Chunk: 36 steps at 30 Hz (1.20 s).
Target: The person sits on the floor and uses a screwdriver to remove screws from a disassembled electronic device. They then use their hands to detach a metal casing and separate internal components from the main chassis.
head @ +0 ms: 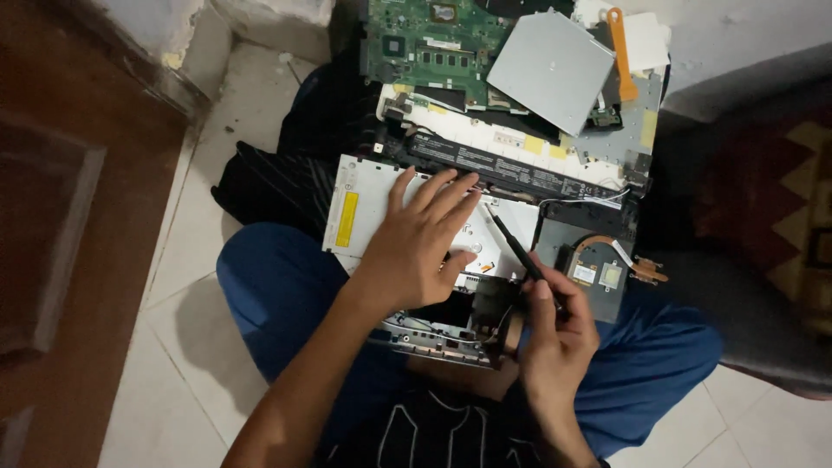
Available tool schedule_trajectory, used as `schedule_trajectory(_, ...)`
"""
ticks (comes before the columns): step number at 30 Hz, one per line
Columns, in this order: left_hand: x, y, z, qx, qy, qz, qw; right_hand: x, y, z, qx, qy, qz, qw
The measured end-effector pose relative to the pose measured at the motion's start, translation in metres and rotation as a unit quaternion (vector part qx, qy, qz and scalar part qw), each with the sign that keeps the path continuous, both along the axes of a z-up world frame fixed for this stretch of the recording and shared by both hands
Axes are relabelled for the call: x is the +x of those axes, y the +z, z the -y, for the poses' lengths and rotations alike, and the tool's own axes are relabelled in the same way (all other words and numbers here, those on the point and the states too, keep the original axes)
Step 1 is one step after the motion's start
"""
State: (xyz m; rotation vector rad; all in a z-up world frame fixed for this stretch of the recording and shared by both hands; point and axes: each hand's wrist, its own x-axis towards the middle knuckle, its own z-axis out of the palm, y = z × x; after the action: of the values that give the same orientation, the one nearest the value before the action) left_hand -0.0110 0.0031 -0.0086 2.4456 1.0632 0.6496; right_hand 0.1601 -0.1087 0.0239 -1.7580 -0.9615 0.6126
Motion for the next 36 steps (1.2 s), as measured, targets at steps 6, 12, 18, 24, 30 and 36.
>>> schedule_trajectory(6,-0.001,-0.002,0.000,0.004,0.003,0.015,1.000,0.016,-0.011,0.009,-0.021,0.022,0.013,0.999)
schedule_trajectory(12,0.002,-0.003,-0.002,-0.013,0.009,-0.007,1.000,0.053,0.026,-0.010,-0.030,0.204,0.185,0.961)
schedule_trajectory(18,0.004,-0.002,-0.003,-0.014,0.017,-0.067,0.998,0.048,0.046,-0.025,-0.030,0.270,0.278,0.921)
schedule_trajectory(24,0.003,-0.004,-0.001,0.001,0.025,-0.047,0.999,0.045,0.054,-0.028,-0.044,0.296,0.315,0.901)
schedule_trajectory(30,0.002,-0.003,-0.003,-0.001,0.022,-0.065,0.998,0.038,0.061,-0.030,-0.039,0.286,0.323,0.902)
schedule_trajectory(36,0.004,-0.002,-0.004,-0.008,0.019,-0.082,0.996,0.033,0.068,-0.032,-0.058,0.289,0.319,0.901)
